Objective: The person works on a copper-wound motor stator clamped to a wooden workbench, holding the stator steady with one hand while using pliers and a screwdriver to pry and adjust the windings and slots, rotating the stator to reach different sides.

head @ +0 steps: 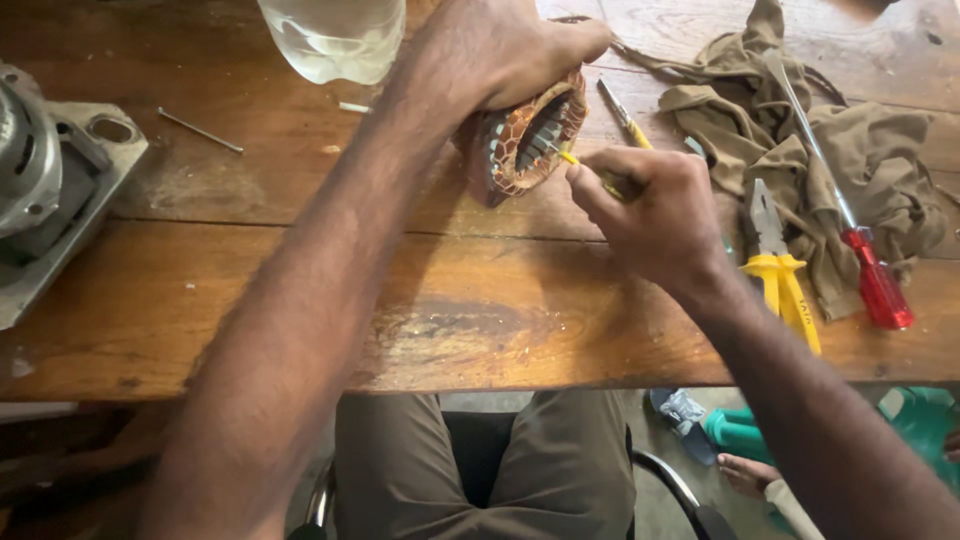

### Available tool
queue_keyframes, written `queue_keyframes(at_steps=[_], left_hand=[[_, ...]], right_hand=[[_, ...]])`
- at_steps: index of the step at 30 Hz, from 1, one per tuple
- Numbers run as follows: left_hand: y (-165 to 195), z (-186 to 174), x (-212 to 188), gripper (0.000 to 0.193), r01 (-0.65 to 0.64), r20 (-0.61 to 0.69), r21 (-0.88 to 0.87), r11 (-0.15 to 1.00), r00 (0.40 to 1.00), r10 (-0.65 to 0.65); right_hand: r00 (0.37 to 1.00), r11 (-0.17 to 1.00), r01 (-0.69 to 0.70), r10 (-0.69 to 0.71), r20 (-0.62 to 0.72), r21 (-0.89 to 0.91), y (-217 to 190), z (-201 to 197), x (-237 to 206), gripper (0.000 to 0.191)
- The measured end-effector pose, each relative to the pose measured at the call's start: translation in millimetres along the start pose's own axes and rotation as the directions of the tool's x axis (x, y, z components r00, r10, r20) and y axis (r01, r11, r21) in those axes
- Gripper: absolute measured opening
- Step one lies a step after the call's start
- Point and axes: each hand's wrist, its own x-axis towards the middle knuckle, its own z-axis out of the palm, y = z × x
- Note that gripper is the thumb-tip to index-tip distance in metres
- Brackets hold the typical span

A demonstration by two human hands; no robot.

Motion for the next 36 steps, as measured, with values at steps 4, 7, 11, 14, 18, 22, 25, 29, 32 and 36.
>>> queue_keyframes(at_steps=[4,7,11,14,18,22,25,29,32,36], left_hand=[[4,2,-9,0.048,0.057,0.023,-0.157,0.986,0.998,-0.054],[7,6,-6,0.044,0.113,0.072,-0.17,0.979,0.992,-0.102],[9,15,3,0.044,-0.059,-0.052,0.019,0.998,0.997,0.06],[8,16,7,0.047,-0.105,-0.085,0.082,0.991,0.99,0.112],[4,6,3,0.047,-0.115,-0.08,-0.065,0.991,0.991,0.11],[4,-5,-3,0.045,-0.023,-0.009,-0.06,0.998,1.0,0.023],[8,-9,-3,0.045,0.019,-0.026,-0.072,0.997,0.999,-0.02],[10,-8,-4,0.053,0.061,-0.085,-0.048,0.997,0.994,-0.065],[9,-7,-10,0.052,0.115,-0.049,-0.104,0.988,0.992,-0.121],[17,-6,-11,0.066,0.067,-0.138,-0.059,0.996,0.988,-0.075]], right_hand=[[1.0,1.0,-0.007,0.008,-0.024,0.013,8,4,-5,0.017],[0.995,0.996,0.081,-0.083,-0.061,-0.036,16,7,-7,0.017],[0.982,0.979,0.171,-0.179,-0.066,-0.109,21,9,-10,0.018],[0.953,0.952,0.273,-0.288,-0.098,-0.142,22,8,-12,0.017],[0.938,0.931,0.323,-0.339,-0.074,-0.173,23,3,-11,0.013],[0.93,0.915,0.349,-0.365,-0.044,-0.203,27,2,-6,0.01],[0.89,0.867,0.434,-0.454,-0.029,-0.245,30,-3,-1,0.013],[0.869,0.852,0.476,-0.493,-0.029,-0.219,28,-6,7,0.012],[0.96,0.952,0.281,-0.28,0.023,-0.122,18,-8,9,0.013],[0.968,0.979,-0.206,0.204,0.145,-0.001,-2,-10,3,0.029]])
